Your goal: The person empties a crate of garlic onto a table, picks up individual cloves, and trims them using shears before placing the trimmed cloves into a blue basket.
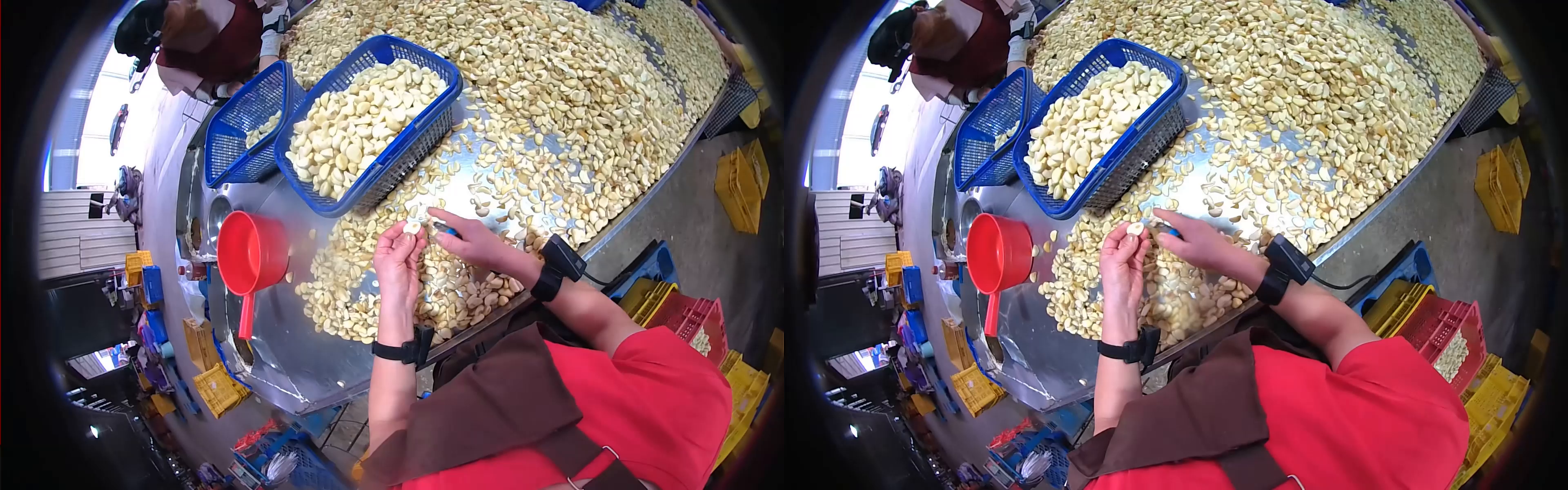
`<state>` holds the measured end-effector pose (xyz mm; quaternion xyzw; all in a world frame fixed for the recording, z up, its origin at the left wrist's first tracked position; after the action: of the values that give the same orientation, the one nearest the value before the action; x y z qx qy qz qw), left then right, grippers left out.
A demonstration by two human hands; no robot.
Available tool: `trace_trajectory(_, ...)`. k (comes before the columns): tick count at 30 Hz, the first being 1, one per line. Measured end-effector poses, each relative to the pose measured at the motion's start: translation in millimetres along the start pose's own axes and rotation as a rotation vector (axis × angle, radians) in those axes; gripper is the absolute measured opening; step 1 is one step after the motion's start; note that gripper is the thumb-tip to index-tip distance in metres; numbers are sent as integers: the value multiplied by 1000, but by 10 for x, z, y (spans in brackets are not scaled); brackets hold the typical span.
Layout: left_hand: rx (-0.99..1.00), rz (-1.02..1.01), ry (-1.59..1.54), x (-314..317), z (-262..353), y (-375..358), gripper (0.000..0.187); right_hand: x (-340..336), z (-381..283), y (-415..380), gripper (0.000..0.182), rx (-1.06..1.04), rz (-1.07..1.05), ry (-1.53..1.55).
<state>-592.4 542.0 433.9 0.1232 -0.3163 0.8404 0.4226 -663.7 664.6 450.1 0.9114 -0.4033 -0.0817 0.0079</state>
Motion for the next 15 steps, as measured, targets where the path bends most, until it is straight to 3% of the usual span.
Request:
trace_trajectory(1, -5, 37, 39, -15, -26, -19, 21, 8, -23, 2, 53, 3, 4, 2)
trace_trajectory(3, 20, 52, 71, -59, -83, -32, 21, 183, -98, 14, 55, 141, -188, -71)
trace_trajectory(10, 76, 142, 152, -155, -37, -129, 21, 322, -128, -33, 59, 194, -267, -229)
trace_trajectory(15, 103, 126, 118, -259, -89, -125, 20, 352, -123, -29, 52, 70, -216, -289)
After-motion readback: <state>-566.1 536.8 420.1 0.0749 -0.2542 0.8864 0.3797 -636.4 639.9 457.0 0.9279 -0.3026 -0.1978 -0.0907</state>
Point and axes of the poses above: each hand's wrist, its own y-axis towards the middle knuckle, its own x-axis out of the palm, z = x × y, the point moved 10 cm from there along y, towards the middle knuckle, and after that the axes turned 5 degrees about y, right-handed, at the moved point
